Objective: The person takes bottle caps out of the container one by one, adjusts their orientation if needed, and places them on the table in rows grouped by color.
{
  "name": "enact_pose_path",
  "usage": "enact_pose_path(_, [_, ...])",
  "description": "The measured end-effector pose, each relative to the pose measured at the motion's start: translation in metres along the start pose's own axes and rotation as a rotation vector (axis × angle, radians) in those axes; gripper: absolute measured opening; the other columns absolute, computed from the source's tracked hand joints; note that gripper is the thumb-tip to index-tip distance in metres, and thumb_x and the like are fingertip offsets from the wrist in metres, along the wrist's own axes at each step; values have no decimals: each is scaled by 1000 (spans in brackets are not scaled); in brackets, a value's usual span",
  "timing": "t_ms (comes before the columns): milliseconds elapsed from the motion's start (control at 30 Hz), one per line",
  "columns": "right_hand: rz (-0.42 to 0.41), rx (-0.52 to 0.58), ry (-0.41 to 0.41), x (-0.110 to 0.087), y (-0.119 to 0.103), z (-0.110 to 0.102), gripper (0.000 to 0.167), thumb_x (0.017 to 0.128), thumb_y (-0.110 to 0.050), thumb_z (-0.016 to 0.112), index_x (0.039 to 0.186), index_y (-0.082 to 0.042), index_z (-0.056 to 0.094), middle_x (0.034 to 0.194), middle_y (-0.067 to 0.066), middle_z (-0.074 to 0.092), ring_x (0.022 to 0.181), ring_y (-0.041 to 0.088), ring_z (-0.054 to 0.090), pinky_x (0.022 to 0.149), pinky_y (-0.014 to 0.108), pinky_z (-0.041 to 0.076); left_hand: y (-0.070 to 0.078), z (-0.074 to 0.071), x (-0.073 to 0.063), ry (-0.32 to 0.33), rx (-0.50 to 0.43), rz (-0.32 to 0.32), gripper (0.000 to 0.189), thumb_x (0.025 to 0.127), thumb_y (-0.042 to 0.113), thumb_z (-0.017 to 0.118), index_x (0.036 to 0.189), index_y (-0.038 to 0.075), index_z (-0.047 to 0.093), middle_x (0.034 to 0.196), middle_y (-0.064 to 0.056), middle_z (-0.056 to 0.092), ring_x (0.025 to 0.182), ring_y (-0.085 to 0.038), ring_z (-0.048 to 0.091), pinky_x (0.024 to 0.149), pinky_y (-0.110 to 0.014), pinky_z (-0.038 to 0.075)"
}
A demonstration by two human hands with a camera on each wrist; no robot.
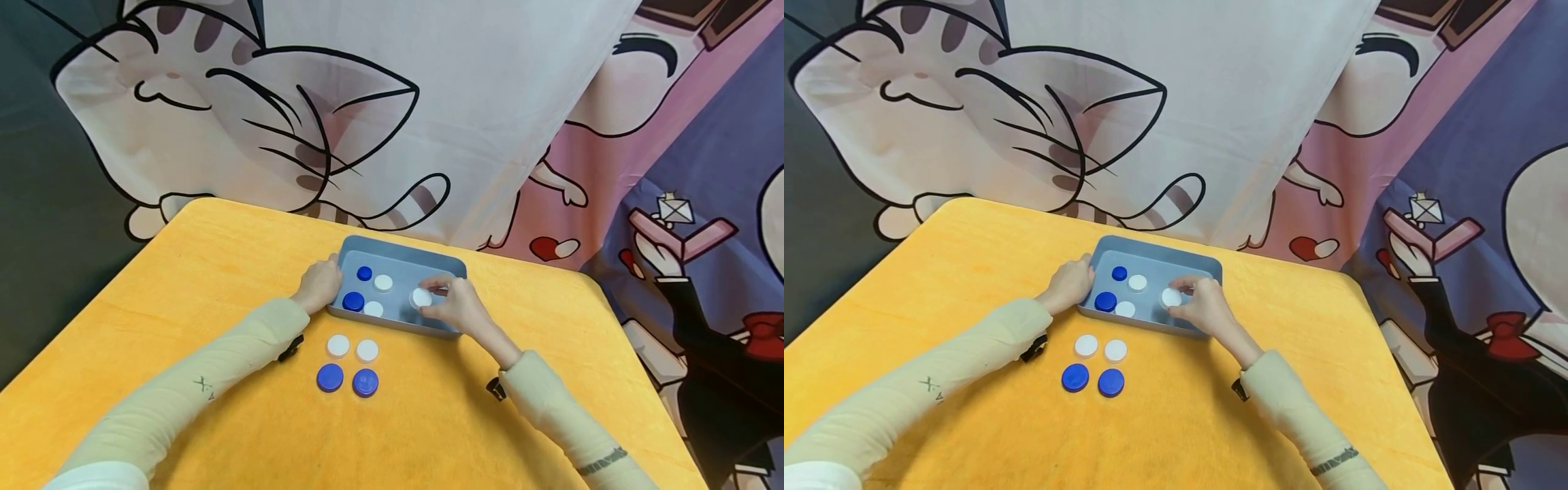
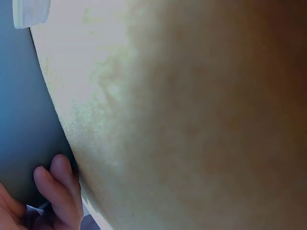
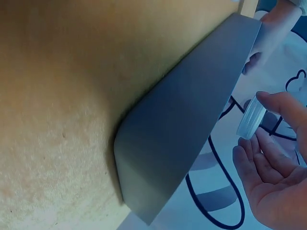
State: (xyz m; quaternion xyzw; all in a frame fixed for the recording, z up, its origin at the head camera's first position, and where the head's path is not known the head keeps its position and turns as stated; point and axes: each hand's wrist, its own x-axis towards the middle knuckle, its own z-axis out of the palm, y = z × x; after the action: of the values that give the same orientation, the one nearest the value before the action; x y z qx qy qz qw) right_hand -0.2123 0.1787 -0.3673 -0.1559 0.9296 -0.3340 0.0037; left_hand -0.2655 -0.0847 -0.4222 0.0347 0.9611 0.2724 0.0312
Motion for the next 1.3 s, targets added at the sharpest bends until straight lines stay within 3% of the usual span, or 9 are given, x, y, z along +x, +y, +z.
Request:
enact_pose_path(433, [-92, -47, 12, -13, -7, 6, 36, 69, -10, 85, 102, -3, 72, 104, 9, 71, 97, 24, 67, 88, 36, 54, 0, -1, 0, -2, 7, 0, 35, 102, 14, 38, 131, -5, 45, 97, -23, 66, 83, -31, 68, 77, -42, 57])
enact_pose_path(900, [-126, -27, -12, -34, -13, 18, 35, 67, -4, 85, 100, -3, 72, 103, 8, 71, 98, 22, 66, 87, 35, 55, 0, 0, 0, -8, 0, -16, 37, 102, 15, 37, 134, -5, 43, 100, -24, 66, 88, -32, 68, 79, -42, 56])
enact_pose_path(1300, [-138, -27, -35, -45, -15, 28, 34, 67, -7, 86, 98, -6, 73, 99, 5, 72, 93, 19, 67, 84, 33, 55, 0, 0, 2, -13, -1, -20, 34, 102, 15, 38, 129, -4, 46, 96, -22, 64, 82, -30, 66, 74, -41, 56])
